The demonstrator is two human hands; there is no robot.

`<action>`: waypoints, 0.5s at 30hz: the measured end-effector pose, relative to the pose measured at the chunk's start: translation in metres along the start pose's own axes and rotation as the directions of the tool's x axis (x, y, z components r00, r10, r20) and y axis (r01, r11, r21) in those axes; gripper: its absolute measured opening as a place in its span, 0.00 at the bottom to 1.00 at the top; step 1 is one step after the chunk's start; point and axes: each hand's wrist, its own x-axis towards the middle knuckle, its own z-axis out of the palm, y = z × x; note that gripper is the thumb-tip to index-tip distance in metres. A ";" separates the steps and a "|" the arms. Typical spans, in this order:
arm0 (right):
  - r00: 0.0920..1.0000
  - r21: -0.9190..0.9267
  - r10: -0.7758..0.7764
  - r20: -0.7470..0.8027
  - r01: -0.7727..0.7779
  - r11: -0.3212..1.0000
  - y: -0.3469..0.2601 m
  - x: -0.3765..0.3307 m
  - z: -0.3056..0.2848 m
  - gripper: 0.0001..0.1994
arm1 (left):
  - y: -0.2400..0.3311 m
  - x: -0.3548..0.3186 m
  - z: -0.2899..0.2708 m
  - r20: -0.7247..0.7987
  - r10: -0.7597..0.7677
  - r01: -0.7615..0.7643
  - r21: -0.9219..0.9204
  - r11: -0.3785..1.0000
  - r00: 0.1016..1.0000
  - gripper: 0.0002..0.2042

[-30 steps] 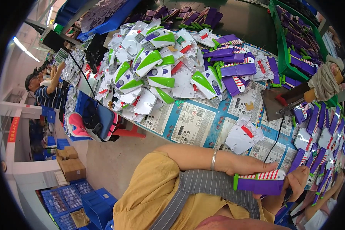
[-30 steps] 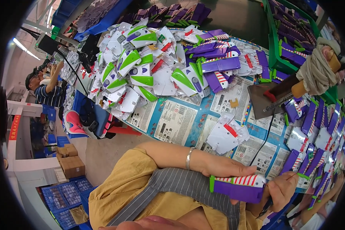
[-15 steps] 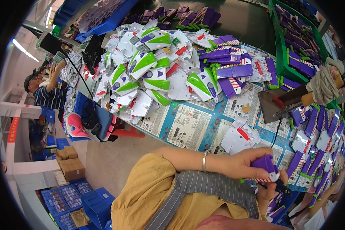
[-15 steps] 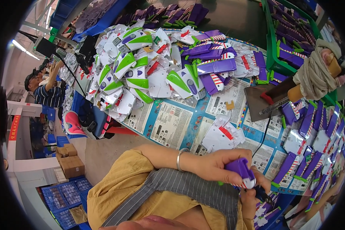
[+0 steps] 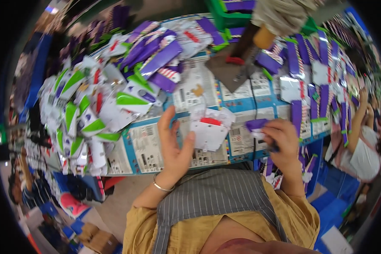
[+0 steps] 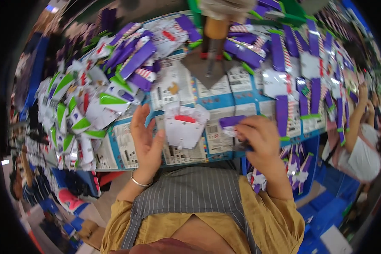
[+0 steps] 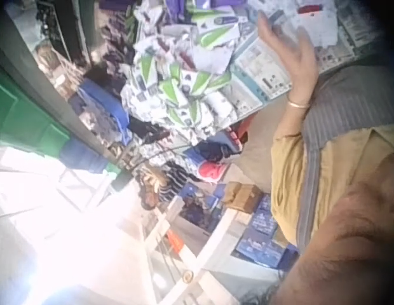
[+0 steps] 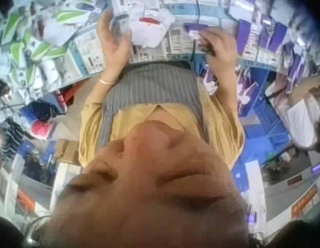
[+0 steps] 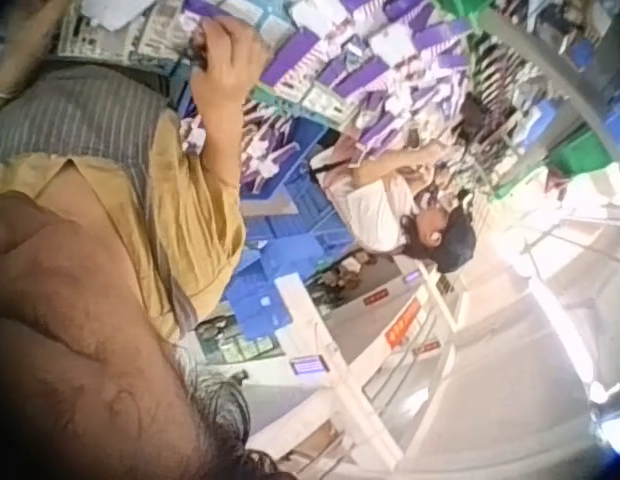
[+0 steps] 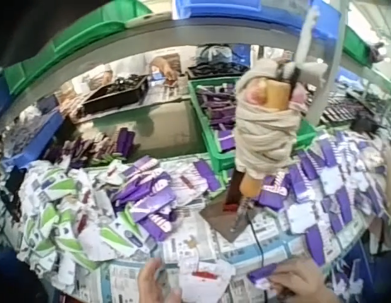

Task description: The person assembles toy wing units by attaching plastic wing sections to base plates and trimming pieces using pliers.

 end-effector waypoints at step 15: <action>0.897 -0.101 -0.428 0.111 0.438 0.893 0.002 0.008 0.032 0.08 | 0.008 0.000 0.026 0.270 -0.115 0.164 -0.169 0.972 0.956 0.33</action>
